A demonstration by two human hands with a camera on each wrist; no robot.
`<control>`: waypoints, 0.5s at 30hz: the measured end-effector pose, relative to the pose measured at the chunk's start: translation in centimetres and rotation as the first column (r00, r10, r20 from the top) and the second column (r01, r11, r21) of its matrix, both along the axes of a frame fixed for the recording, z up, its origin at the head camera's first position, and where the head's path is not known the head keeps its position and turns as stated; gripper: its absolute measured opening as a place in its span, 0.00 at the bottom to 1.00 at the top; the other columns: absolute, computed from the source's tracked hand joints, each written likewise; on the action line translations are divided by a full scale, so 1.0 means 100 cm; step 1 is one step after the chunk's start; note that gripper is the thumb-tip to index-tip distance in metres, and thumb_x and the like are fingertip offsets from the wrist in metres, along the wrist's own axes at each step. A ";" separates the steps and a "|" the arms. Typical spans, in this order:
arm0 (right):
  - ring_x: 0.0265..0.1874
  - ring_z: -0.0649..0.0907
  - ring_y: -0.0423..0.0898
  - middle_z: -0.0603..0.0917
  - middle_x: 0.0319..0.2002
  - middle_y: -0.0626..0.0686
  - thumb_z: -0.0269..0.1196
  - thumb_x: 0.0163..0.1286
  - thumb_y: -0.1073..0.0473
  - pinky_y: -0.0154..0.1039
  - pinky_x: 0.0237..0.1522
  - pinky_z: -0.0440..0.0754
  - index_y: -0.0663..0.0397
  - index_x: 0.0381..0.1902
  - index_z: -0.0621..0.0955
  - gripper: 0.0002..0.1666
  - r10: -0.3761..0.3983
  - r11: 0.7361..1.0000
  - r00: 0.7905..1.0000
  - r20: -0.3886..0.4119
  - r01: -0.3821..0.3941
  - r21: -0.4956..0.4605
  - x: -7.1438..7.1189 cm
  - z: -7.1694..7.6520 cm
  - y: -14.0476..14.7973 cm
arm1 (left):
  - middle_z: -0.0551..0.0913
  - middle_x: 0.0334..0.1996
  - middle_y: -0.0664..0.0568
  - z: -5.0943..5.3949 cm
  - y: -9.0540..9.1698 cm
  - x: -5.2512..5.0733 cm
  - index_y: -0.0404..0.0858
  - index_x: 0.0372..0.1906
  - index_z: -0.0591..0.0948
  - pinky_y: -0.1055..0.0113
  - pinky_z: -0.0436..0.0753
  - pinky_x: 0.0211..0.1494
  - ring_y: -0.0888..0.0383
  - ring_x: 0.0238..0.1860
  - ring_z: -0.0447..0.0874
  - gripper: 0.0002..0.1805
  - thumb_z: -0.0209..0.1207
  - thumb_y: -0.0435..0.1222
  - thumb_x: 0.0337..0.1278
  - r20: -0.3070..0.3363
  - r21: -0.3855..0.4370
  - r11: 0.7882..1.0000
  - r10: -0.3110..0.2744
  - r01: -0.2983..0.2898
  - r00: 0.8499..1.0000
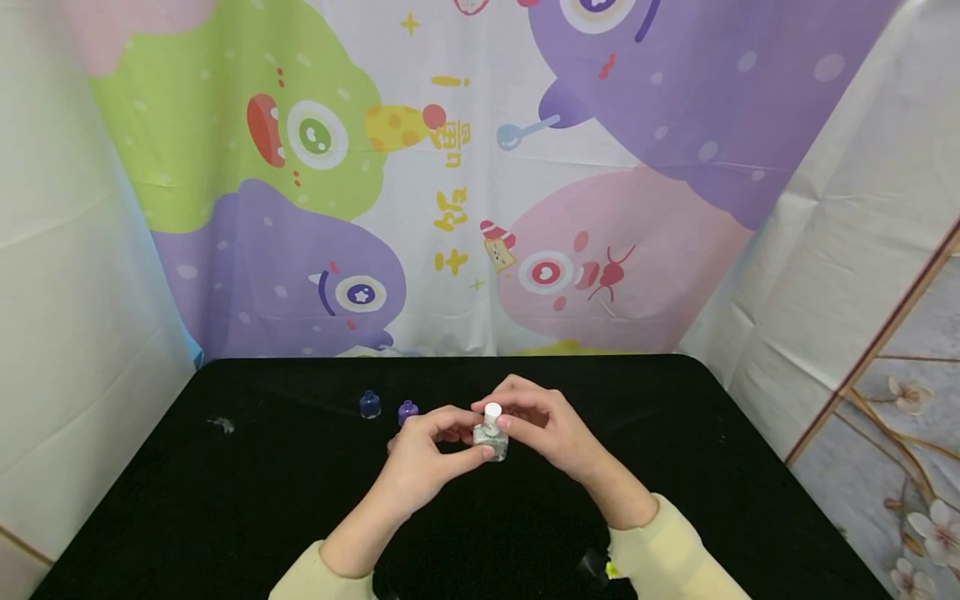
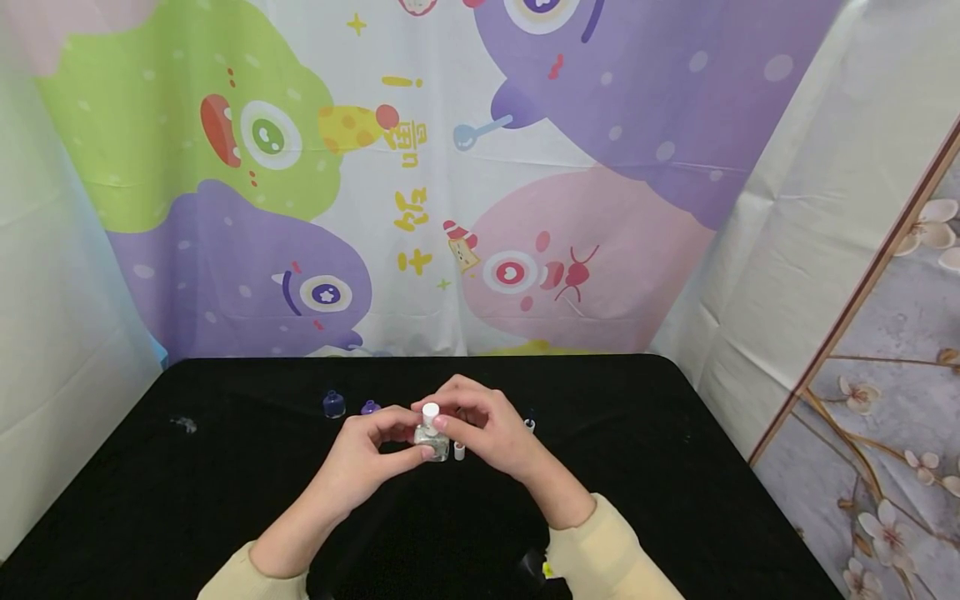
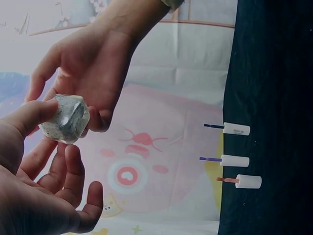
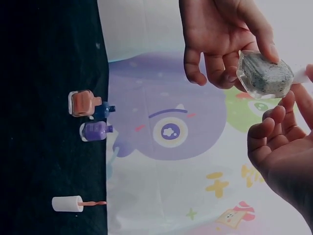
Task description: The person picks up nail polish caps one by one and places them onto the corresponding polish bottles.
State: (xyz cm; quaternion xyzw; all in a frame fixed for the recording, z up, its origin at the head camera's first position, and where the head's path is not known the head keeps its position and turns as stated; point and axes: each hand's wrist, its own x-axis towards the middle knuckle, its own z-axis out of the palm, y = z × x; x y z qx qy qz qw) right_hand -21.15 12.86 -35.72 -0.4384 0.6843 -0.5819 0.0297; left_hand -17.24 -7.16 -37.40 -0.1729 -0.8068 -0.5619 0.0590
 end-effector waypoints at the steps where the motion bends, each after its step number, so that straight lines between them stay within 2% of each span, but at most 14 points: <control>1: 0.40 0.78 0.47 0.76 0.42 0.58 0.54 0.69 0.65 0.41 0.41 0.80 0.63 0.48 0.79 0.13 0.000 1.000 1.000 0.000 0.000 -0.003 0.000 0.000 0.000 | 0.83 0.34 0.62 0.000 0.000 0.000 0.52 0.39 0.84 0.52 0.68 0.51 0.60 0.40 0.78 0.13 0.70 0.43 0.44 0.001 0.005 1.000 -0.003 0.003 1.000; 8: 0.39 0.79 0.45 0.76 0.41 0.58 0.55 0.68 0.67 0.41 0.40 0.80 0.63 0.45 0.79 0.11 -0.003 1.000 1.000 0.002 0.003 -0.017 0.001 0.000 -0.002 | 0.83 0.35 0.62 0.003 0.000 0.003 0.51 0.40 0.84 0.54 0.66 0.51 0.61 0.40 0.78 0.14 0.70 0.43 0.44 0.016 0.012 1.000 0.002 -0.002 1.000; 15: 0.35 0.78 0.44 0.76 0.40 0.56 0.57 0.67 0.66 0.38 0.35 0.79 0.60 0.44 0.79 0.09 -0.042 0.999 0.999 -0.027 0.042 0.005 0.000 0.000 -0.002 | 0.83 0.35 0.62 0.003 0.000 0.003 0.51 0.40 0.84 0.54 0.67 0.51 0.61 0.40 0.78 0.14 0.70 0.43 0.44 0.012 0.014 1.000 0.007 -0.007 1.000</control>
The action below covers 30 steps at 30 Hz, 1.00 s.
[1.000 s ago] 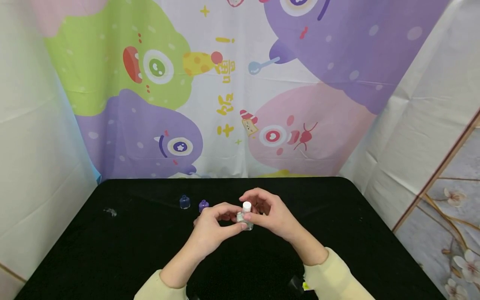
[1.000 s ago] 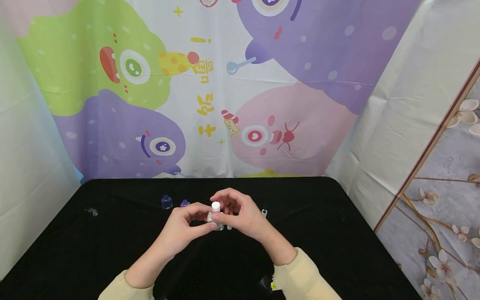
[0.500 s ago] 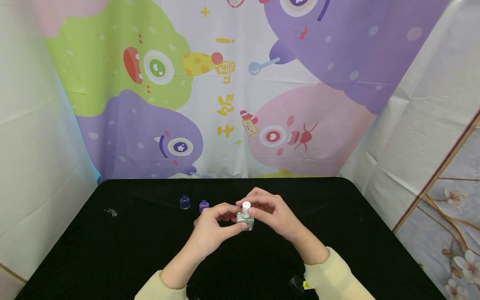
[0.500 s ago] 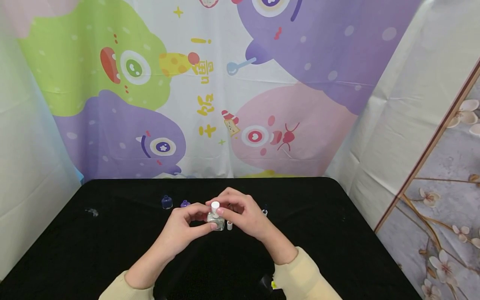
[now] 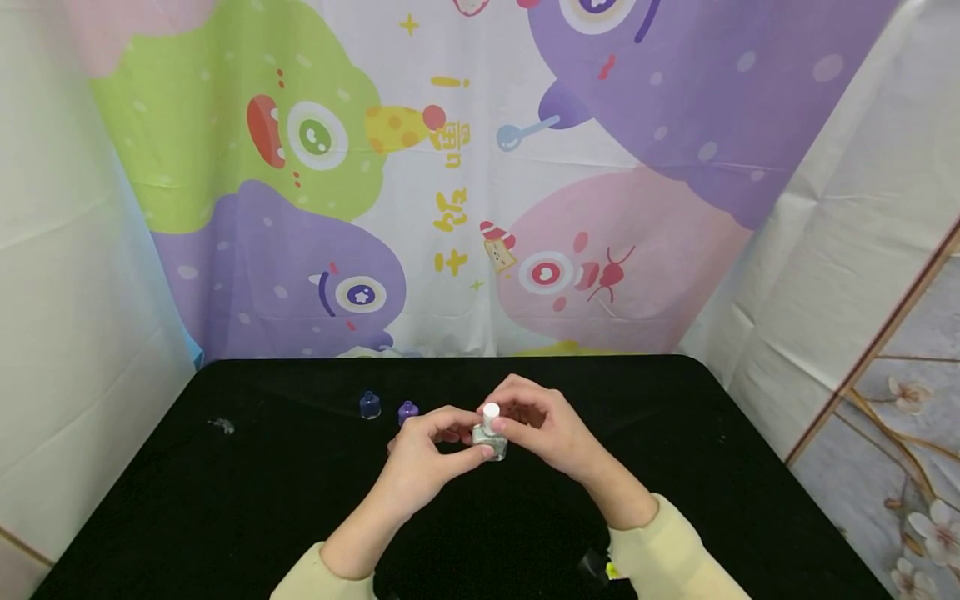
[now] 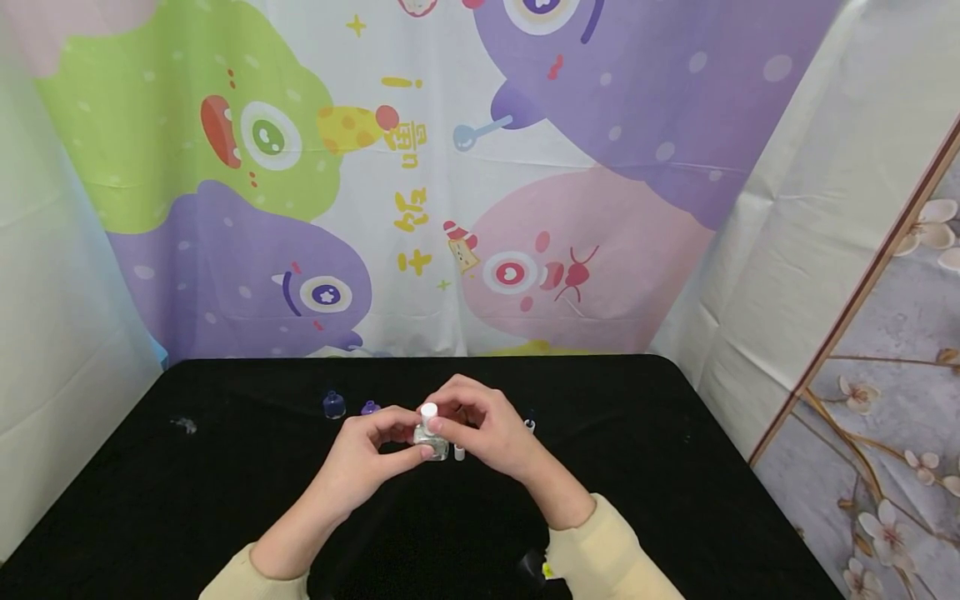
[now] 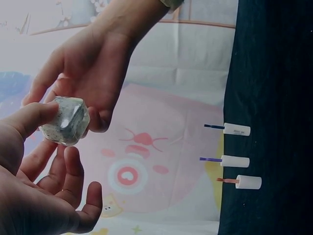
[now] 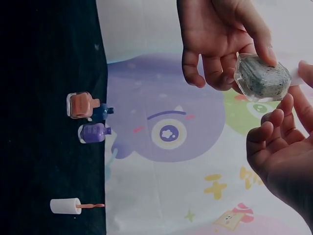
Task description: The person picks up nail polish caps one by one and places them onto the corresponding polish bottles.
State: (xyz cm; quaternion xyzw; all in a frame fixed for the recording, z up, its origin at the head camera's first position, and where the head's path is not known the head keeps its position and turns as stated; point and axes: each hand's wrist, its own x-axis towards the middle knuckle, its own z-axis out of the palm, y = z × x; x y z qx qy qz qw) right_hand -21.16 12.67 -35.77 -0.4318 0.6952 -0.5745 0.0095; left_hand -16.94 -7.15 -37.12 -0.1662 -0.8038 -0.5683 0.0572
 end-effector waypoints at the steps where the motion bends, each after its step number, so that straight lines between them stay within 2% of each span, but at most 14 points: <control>1: 0.34 0.77 0.44 0.76 0.39 0.56 0.58 0.67 0.66 0.38 0.35 0.79 0.59 0.44 0.79 0.09 -0.004 1.000 1.000 -0.001 0.004 0.003 0.000 0.000 0.000 | 0.83 0.35 0.62 0.000 0.000 0.000 0.51 0.40 0.84 0.53 0.68 0.51 0.61 0.40 0.78 0.14 0.70 0.43 0.44 -0.001 0.001 1.000 -0.003 0.003 1.000; 8: 0.32 0.76 0.42 0.76 0.36 0.52 0.62 0.64 0.64 0.37 0.34 0.77 0.58 0.40 0.77 0.08 -0.020 1.000 1.000 -0.007 0.020 -0.006 0.000 0.001 -0.002 | 0.83 0.34 0.64 -0.002 0.000 -0.001 0.54 0.39 0.83 0.51 0.69 0.52 0.61 0.40 0.79 0.13 0.70 0.42 0.44 -0.001 0.009 1.000 -0.011 0.011 1.000; 15: 0.27 0.75 0.40 0.76 0.33 0.50 0.64 0.60 0.66 0.35 0.29 0.76 0.55 0.37 0.74 0.10 -0.068 0.998 0.998 0.007 0.067 0.015 0.000 0.002 -0.005 | 0.82 0.33 0.66 -0.001 0.001 0.000 0.56 0.38 0.83 0.56 0.65 0.52 0.62 0.40 0.78 0.13 0.70 0.42 0.44 -0.018 -0.002 1.000 -0.007 0.007 1.000; 20: 0.26 0.75 0.41 0.76 0.33 0.49 0.65 0.59 0.65 0.34 0.27 0.75 0.55 0.35 0.73 0.10 -0.088 0.996 0.996 0.012 0.088 0.023 0.000 0.002 -0.006 | 0.82 0.33 0.66 -0.001 0.001 -0.001 0.56 0.38 0.83 0.55 0.67 0.51 0.61 0.41 0.79 0.13 0.70 0.42 0.44 -0.020 0.002 1.000 -0.009 0.010 1.000; 24: 0.27 0.75 0.41 0.77 0.34 0.50 0.65 0.59 0.63 0.34 0.29 0.75 0.55 0.38 0.73 0.12 -0.091 0.996 0.995 0.026 0.090 0.028 0.001 0.003 -0.006 | 0.82 0.34 0.64 -0.001 0.000 -0.001 0.54 0.39 0.83 0.53 0.67 0.52 0.61 0.41 0.78 0.13 0.70 0.42 0.45 -0.016 -0.007 1.000 -0.008 0.008 1.000; 28: 0.29 0.75 0.41 0.77 0.37 0.51 0.65 0.60 0.63 0.34 0.31 0.75 0.54 0.45 0.75 0.15 -0.096 0.995 0.994 0.047 0.094 0.046 0.002 0.002 -0.003 | 0.83 0.35 0.63 0.000 0.000 -0.001 0.53 0.39 0.83 0.52 0.66 0.51 0.61 0.41 0.78 0.12 0.69 0.43 0.46 -0.008 -0.013 1.000 -0.005 0.005 1.000; 30: 0.30 0.76 0.41 0.78 0.39 0.53 0.63 0.62 0.63 0.35 0.33 0.77 0.55 0.49 0.75 0.17 -0.075 0.996 0.996 0.053 0.072 0.044 0.002 0.002 -0.002 | 0.83 0.35 0.62 0.001 0.000 0.000 0.52 0.39 0.84 0.52 0.67 0.51 0.60 0.41 0.78 0.12 0.69 0.43 0.46 -0.004 -0.002 1.000 -0.009 0.009 1.000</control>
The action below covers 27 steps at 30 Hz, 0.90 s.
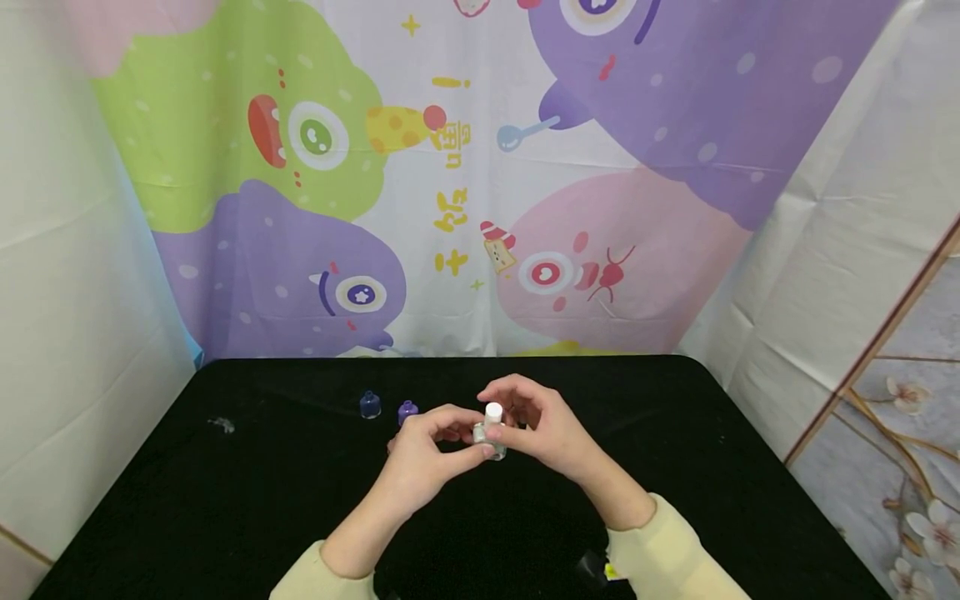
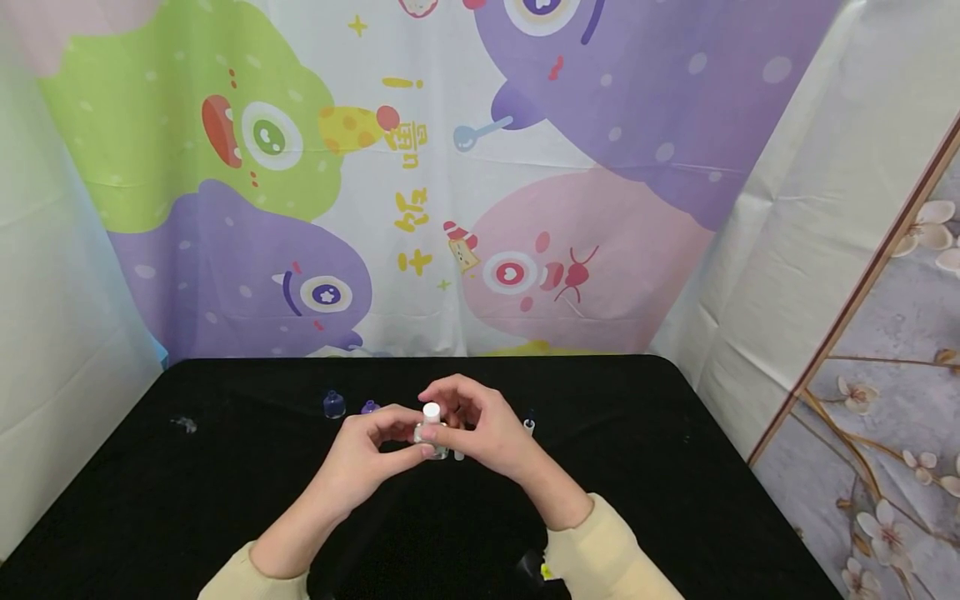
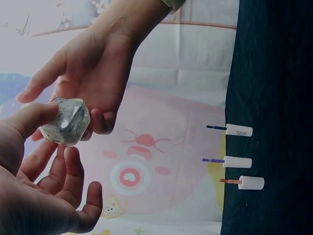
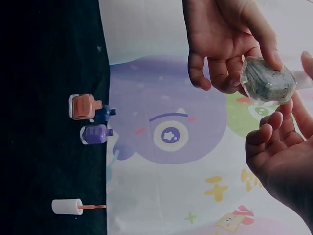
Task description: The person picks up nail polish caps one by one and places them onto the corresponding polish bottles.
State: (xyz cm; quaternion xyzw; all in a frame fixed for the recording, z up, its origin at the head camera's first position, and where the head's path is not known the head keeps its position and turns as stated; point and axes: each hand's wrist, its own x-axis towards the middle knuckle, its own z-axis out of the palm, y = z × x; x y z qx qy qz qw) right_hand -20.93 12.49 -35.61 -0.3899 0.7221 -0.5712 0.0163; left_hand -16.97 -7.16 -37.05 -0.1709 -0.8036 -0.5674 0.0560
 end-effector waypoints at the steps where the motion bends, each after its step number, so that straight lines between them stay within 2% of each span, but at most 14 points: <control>1: 0.32 0.77 0.42 0.78 0.40 0.55 0.61 0.63 0.63 0.36 0.34 0.77 0.56 0.50 0.76 0.17 0.015 1.000 1.000 0.004 -0.015 -0.007 0.000 0.000 0.001 | 0.83 0.35 0.61 0.000 0.000 0.000 0.51 0.39 0.84 0.53 0.68 0.51 0.60 0.41 0.78 0.12 0.69 0.43 0.46 0.000 0.008 1.000 -0.004 0.004 1.000; 6: 0.40 0.80 0.46 0.76 0.44 0.62 0.53 0.70 0.65 0.42 0.42 0.80 0.63 0.52 0.76 0.14 0.111 0.991 0.994 -0.013 -0.112 -0.067 0.000 -0.001 0.003 | 0.83 0.36 0.57 0.001 0.000 0.001 0.47 0.40 0.84 0.57 0.72 0.49 0.58 0.40 0.79 0.13 0.70 0.41 0.45 -0.009 0.042 0.999 -0.021 0.021 1.000; 11: 0.41 0.80 0.46 0.75 0.44 0.60 0.51 0.71 0.65 0.42 0.42 0.81 0.66 0.52 0.75 0.15 0.163 0.982 0.986 -0.025 -0.164 -0.092 -0.001 -0.001 0.005 | 0.83 0.35 0.57 0.001 0.000 0.001 0.48 0.39 0.84 0.59 0.73 0.48 0.59 0.39 0.78 0.13 0.70 0.41 0.44 -0.009 0.039 0.999 -0.011 0.011 1.000; 21: 0.41 0.78 0.46 0.75 0.43 0.61 0.51 0.70 0.67 0.41 0.42 0.80 0.69 0.51 0.77 0.15 0.186 0.978 0.982 -0.024 -0.187 -0.090 0.000 0.000 0.004 | 0.84 0.37 0.55 0.001 -0.001 0.001 0.46 0.41 0.83 0.57 0.73 0.49 0.57 0.40 0.78 0.14 0.69 0.41 0.46 0.002 0.044 0.998 -0.034 0.034 0.999; 27: 0.40 0.78 0.46 0.76 0.42 0.60 0.52 0.69 0.67 0.41 0.40 0.80 0.64 0.47 0.78 0.12 0.153 0.986 0.987 -0.052 -0.156 -0.064 0.000 -0.001 0.003 | 0.84 0.37 0.55 0.002 -0.001 0.000 0.46 0.41 0.83 0.54 0.72 0.50 0.57 0.40 0.78 0.14 0.69 0.41 0.46 0.007 0.042 0.999 -0.035 0.035 0.999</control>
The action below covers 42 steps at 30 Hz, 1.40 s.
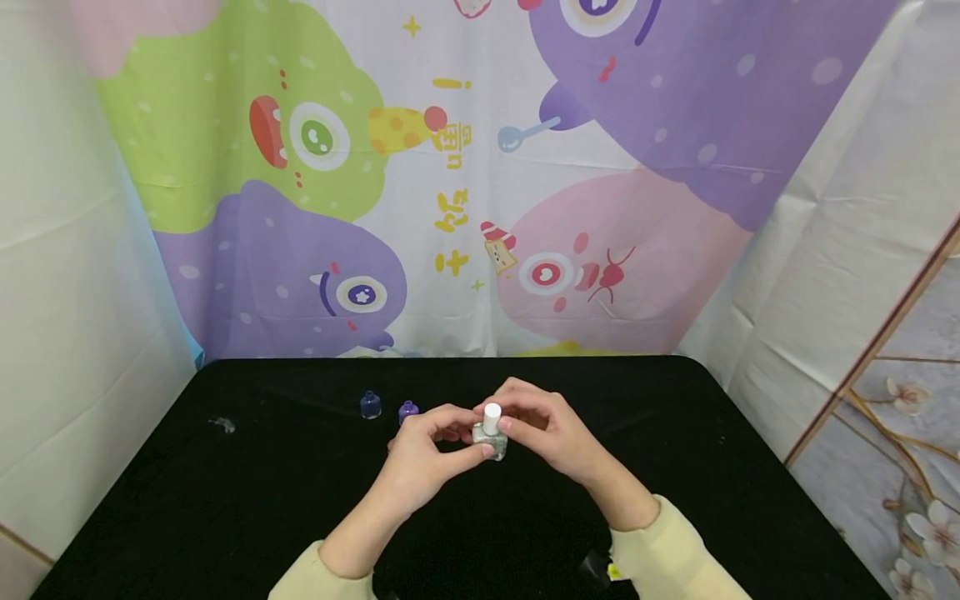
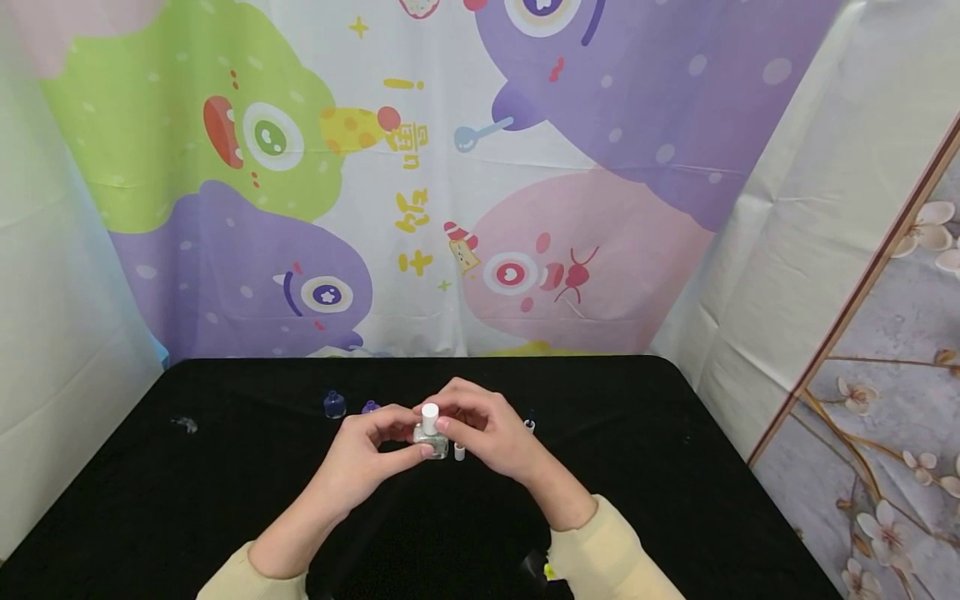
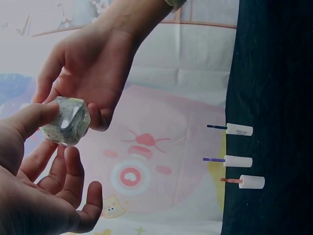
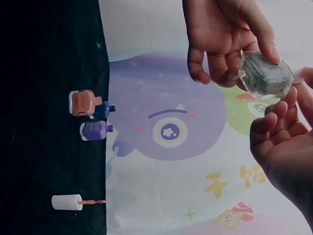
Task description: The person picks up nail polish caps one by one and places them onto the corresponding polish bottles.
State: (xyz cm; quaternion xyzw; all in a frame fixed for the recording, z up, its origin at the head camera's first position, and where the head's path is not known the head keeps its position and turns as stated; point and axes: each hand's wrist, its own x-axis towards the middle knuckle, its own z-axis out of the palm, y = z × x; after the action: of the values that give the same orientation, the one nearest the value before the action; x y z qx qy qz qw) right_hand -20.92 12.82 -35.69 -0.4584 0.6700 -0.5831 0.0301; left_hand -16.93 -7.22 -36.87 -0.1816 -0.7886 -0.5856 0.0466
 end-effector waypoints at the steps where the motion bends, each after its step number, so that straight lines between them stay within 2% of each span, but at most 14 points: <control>1: 0.40 0.78 0.45 0.76 0.42 0.59 0.53 0.69 0.67 0.40 0.40 0.80 0.64 0.47 0.78 0.12 -0.005 1.000 1.000 -0.002 0.005 0.001 0.000 0.000 0.000 | 0.84 0.37 0.56 0.000 0.000 0.000 0.46 0.41 0.83 0.55 0.72 0.49 0.57 0.40 0.78 0.14 0.69 0.41 0.46 0.000 -0.001 1.000 0.002 -0.002 1.000; 6: 0.38 0.79 0.44 0.75 0.41 0.59 0.54 0.69 0.68 0.40 0.39 0.80 0.64 0.47 0.77 0.11 -0.010 1.000 1.000 -0.008 0.010 -0.002 0.000 0.000 0.000 | 0.84 0.37 0.57 0.001 0.001 0.001 0.47 0.41 0.83 0.59 0.71 0.49 0.58 0.40 0.78 0.14 0.69 0.41 0.45 0.000 -0.005 1.000 0.014 -0.014 1.000; 14: 0.35 0.77 0.43 0.76 0.40 0.56 0.56 0.67 0.66 0.38 0.37 0.79 0.60 0.46 0.78 0.10 -0.063 0.998 0.998 -0.021 0.063 0.022 0.000 0.000 0.000 | 0.84 0.37 0.56 0.000 0.001 0.001 0.46 0.41 0.83 0.53 0.73 0.50 0.58 0.40 0.78 0.14 0.70 0.40 0.45 0.002 0.017 1.000 0.009 -0.009 1.000; 22: 0.34 0.76 0.42 0.76 0.38 0.52 0.59 0.65 0.65 0.37 0.36 0.78 0.58 0.43 0.77 0.09 -0.097 0.995 0.995 -0.028 0.098 0.026 -0.001 0.001 0.000 | 0.84 0.37 0.59 0.000 0.001 0.000 0.49 0.41 0.83 0.56 0.72 0.50 0.59 0.40 0.79 0.14 0.70 0.41 0.45 -0.003 0.001 1.000 0.014 -0.014 1.000; 28: 0.31 0.76 0.41 0.76 0.36 0.50 0.61 0.63 0.65 0.35 0.34 0.77 0.58 0.41 0.75 0.09 -0.108 0.994 0.994 -0.013 0.109 0.026 -0.001 0.000 -0.002 | 0.83 0.36 0.63 0.001 0.001 0.001 0.53 0.39 0.83 0.58 0.69 0.50 0.56 0.42 0.80 0.13 0.70 0.41 0.45 0.005 -0.008 1.000 0.016 -0.016 1.000; 34: 0.29 0.75 0.41 0.76 0.35 0.50 0.61 0.62 0.67 0.35 0.32 0.76 0.57 0.40 0.74 0.10 -0.121 0.992 0.993 0.001 0.121 0.026 0.000 0.000 -0.003 | 0.83 0.35 0.64 0.001 0.002 0.002 0.54 0.39 0.83 0.53 0.65 0.53 0.54 0.43 0.80 0.13 0.70 0.41 0.45 0.008 -0.019 1.000 0.022 -0.022 1.000; 39: 0.30 0.76 0.42 0.77 0.38 0.53 0.62 0.63 0.64 0.36 0.34 0.77 0.57 0.45 0.75 0.13 -0.147 0.988 0.989 0.035 0.145 0.057 0.000 -0.001 -0.002 | 0.83 0.35 0.63 0.000 0.001 0.002 0.53 0.39 0.84 0.53 0.66 0.53 0.60 0.41 0.79 0.12 0.70 0.42 0.45 0.014 -0.042 0.999 0.031 -0.031 0.999; 42: 0.32 0.77 0.42 0.77 0.40 0.54 0.60 0.65 0.63 0.37 0.35 0.78 0.57 0.50 0.76 0.16 -0.132 0.989 0.990 0.040 0.129 0.070 0.000 -0.002 -0.001 | 0.84 0.36 0.62 0.000 0.001 0.002 0.52 0.39 0.84 0.52 0.65 0.53 0.61 0.41 0.79 0.12 0.69 0.43 0.46 0.011 -0.046 0.998 0.032 -0.031 0.999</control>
State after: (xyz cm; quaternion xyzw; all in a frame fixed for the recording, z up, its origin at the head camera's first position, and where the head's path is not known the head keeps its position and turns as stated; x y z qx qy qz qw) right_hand -20.90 12.76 -35.84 -0.3993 0.7170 -0.5709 0.0225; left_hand -16.73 -7.11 -36.87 -0.1668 -0.8048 -0.5676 0.0470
